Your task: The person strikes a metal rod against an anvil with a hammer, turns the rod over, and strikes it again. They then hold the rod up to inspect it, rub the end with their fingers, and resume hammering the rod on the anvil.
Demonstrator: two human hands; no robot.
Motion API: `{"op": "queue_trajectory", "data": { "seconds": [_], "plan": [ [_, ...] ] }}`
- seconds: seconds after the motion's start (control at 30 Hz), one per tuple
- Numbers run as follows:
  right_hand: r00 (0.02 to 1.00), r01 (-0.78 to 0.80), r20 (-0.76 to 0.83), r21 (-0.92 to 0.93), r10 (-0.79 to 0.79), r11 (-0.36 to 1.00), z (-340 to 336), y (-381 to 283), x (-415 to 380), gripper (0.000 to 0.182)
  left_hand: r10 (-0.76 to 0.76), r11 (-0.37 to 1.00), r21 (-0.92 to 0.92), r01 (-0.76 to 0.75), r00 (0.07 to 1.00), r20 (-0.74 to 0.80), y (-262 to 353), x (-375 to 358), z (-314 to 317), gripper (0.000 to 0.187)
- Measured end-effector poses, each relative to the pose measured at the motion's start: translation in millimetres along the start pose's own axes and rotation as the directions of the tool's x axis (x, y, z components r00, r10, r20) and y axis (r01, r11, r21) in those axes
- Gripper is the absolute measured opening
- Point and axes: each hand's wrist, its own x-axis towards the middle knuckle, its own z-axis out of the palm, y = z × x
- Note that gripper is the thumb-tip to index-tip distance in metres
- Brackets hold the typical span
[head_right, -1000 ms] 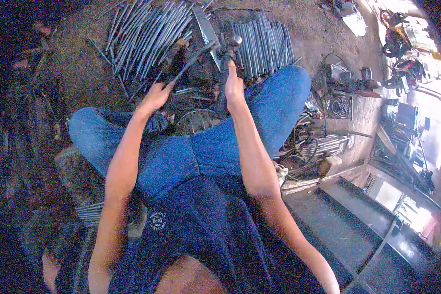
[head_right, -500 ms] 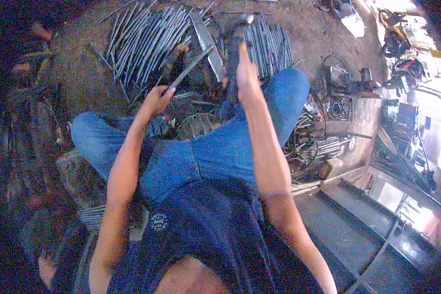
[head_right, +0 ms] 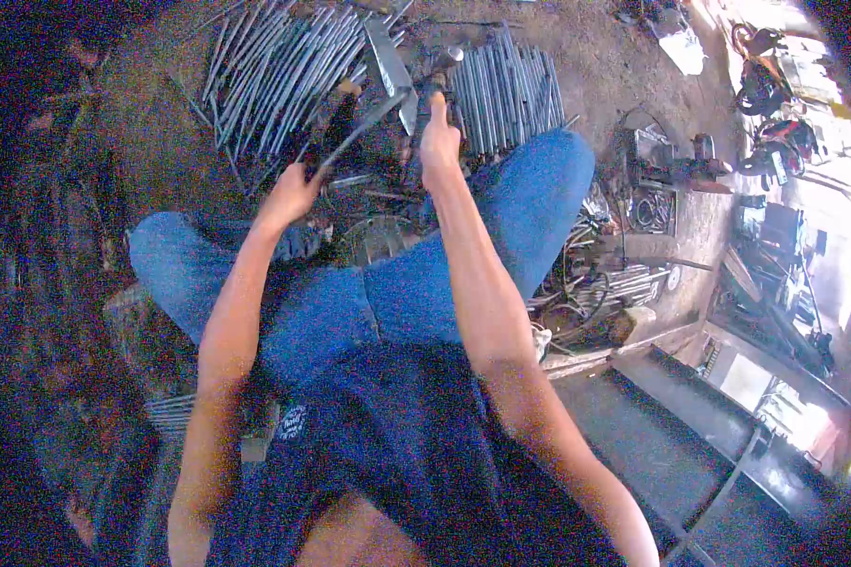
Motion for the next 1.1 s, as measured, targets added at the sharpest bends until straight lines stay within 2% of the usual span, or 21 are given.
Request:
{"op": "queue_trajectory", "data": {
  "seconds": [0.03,0.07,0.13,0.3,0.37,0.4,0.43,0.53,0.6,0.63,0.7,0.73,0.8,0.9,0.93,0.97,1.0,1.03,1.07,1.1],
  "plan": [
    [0.999,-0.039,0.028,0.157,0.035,0.987,5,-27,-38,0.062,0.000,0.999,0.052,0.000,1.000,-0.011,11,-7,-5,0.045],
    [0.997,-0.053,0.056,0.121,0.046,0.991,-4,-19,-42,0.060,-0.088,0.996,0.035,0.087,0.996,0.028,22,-14,-10,0.046],
    [0.998,-0.038,0.056,0.059,0.034,0.998,-15,-22,-48,0.058,-0.067,0.997,0.037,0.067,0.998,0.010,21,-9,-5,0.047],
    [0.989,-0.143,0.058,0.115,0.137,0.983,-26,6,-59,0.060,-0.097,0.995,0.026,0.097,0.995,0.018,9,-8,5,0.049],
    [0.994,-0.105,-0.011,-0.015,0.105,0.994,-28,23,-46,0.054,-0.092,0.995,0.049,0.090,0.994,0.053,10,-7,2,0.050],
    [0.990,-0.126,0.067,-0.024,0.127,0.992,-24,2,-72,0.053,-0.089,0.994,0.069,0.083,0.992,0.089,11,-7,1,0.051],
    [0.990,-0.122,0.066,-0.023,0.123,0.992,-25,3,-71,0.053,-0.085,0.994,0.069,0.079,0.992,0.087,9,-7,4,0.051],
    [0.977,-0.144,0.160,0.018,0.140,0.989,-29,5,-66,0.052,-0.067,0.997,0.029,0.066,0.997,0.040,5,-5,11,0.052],
    [0.968,-0.188,0.196,0.153,0.157,0.970,-26,6,-68,0.052,-0.009,0.996,-0.089,0.020,0.992,0.126,3,-3,11,0.053],
    [0.968,-0.185,0.197,0.154,0.153,0.971,-18,-4,-80,0.052,-0.006,0.996,-0.088,0.017,0.992,0.124,-1,-2,13,0.053],
    [0.947,-0.262,0.258,0.282,0.190,0.923,-8,-25,-101,0.052,0.047,0.989,-0.146,-0.031,0.993,0.109,-8,1,16,0.055],
    [0.948,-0.260,0.258,0.282,0.187,0.924,-11,-16,-91,0.052,0.050,0.989,-0.146,-0.034,0.993,0.108,-7,1,17,0.055],
    [0.978,-0.179,0.147,0.199,0.151,0.964,-14,1,-67,0.053,-0.058,0.994,-0.082,0.069,0.990,0.131,-4,2,13,0.055],
    [0.980,-0.154,0.163,0.231,0.118,0.961,-16,-11,-59,0.059,-0.063,0.987,-0.144,0.075,0.994,0.086,2,-7,11,0.054],
    [0.985,-0.099,0.158,0.220,0.065,0.971,-16,-30,-68,0.061,0.027,0.984,-0.177,0.001,0.988,0.154,-11,0,14,0.050],
    [0.986,0.056,0.142,0.226,-0.090,0.972,-16,-49,-77,0.061,0.020,0.984,-0.178,0.009,0.987,0.158,-12,2,15,0.050],
    [0.980,0.143,0.102,0.244,-0.172,0.959,-18,-75,-89,0.061,-0.021,0.990,-0.132,0.041,0.989,0.147,-12,3,17,0.048],
    [0.942,0.328,0.002,0.206,-0.336,0.922,-17,-104,-108,0.060,-0.060,0.994,-0.085,0.072,0.989,0.133,-10,3,18,0.047],
    [0.895,0.433,-0.002,0.243,-0.446,0.868,-19,-128,-124,0.059,-0.082,0.993,-0.072,0.092,0.988,0.130,-1,-1,12,0.046],
    [0.772,0.620,-0.031,0.250,-0.634,0.743,-18,-149,-136,0.058,-0.090,0.993,-0.069,0.101,0.986,0.137,-4,0,12,0.046]
  ]
}}
